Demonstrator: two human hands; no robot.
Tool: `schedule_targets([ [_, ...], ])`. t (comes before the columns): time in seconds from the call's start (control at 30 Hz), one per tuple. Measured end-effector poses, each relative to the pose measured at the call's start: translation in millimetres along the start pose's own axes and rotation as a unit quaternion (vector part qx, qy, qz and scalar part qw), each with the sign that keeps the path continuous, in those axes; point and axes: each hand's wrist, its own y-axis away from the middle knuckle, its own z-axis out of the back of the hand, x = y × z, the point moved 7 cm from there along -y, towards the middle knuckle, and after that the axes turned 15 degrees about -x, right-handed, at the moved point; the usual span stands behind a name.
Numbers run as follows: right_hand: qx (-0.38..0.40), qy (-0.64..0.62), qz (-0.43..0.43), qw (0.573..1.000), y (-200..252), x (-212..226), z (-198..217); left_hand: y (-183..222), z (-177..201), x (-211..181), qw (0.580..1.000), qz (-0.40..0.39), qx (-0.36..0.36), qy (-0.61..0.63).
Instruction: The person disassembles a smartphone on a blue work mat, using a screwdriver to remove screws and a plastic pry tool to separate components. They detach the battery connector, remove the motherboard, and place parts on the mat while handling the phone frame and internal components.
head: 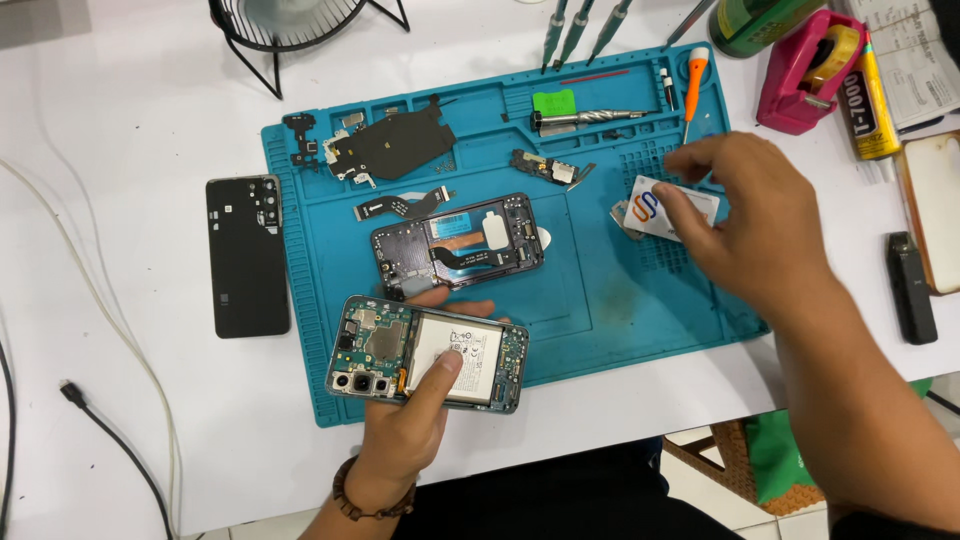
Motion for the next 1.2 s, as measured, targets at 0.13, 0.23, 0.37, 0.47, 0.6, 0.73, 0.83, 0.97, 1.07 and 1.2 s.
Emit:
schedule_targets([
  [0.13,0.083,0.043,0.033,0.995,-6.8,0.5,-11.0,-0.5,-1.8,-2.8,1.000,-0.008,0.000,-0.005],
  [0.23,0.063,-0.014,0.065,0.996,-6.9,21.0,-17.0,-0.8,-2.2,-2.7,1.000,-0.013,0.001,0.000],
  [0.37,0.106,-0.096,0.115,0.983,-0.3,50.7,-46.2,0.3,-6.0,-5.0,1.000,-0.021,0.010,-0.019],
  [0.47,0.121,-0.099,0.134,0.979,-2.8,61.7,-60.6,0.6,-7.1,-6.6,1.000,-0.017,0.015,-0.009],
  [0.6,0.147,-0.089,0.131,0.976,-6.3,67.1,-66.5,0.2,-7.6,-10.8,0.999,-0.005,0.034,0.025],
  [0.73,0.170,-0.095,0.116,0.974,-10.5,69.8,-69.0,0.4,-6.3,-9.7,0.999,0.002,0.034,0.033],
  [0.83,0.183,-0.095,0.096,0.974,-11.6,66.6,-73.3,0.0,-4.1,-6.5,0.998,0.027,0.022,0.046],
  [0.97,0.216,-0.059,0.088,0.971,-13.0,64.3,-79.9,0.0,-3.7,-7.8,0.999,0.025,0.024,0.042],
  [1.07,0.253,-0.036,0.070,0.964,-14.8,63.2,-83.5,-0.5,-4.1,-7.7,0.998,0.027,0.027,0.044],
  [1.2,0.274,-0.017,0.063,0.959,-16.2,63.0,-86.2,-0.5,-4.4,-6.5,0.998,0.031,0.034,0.046],
])
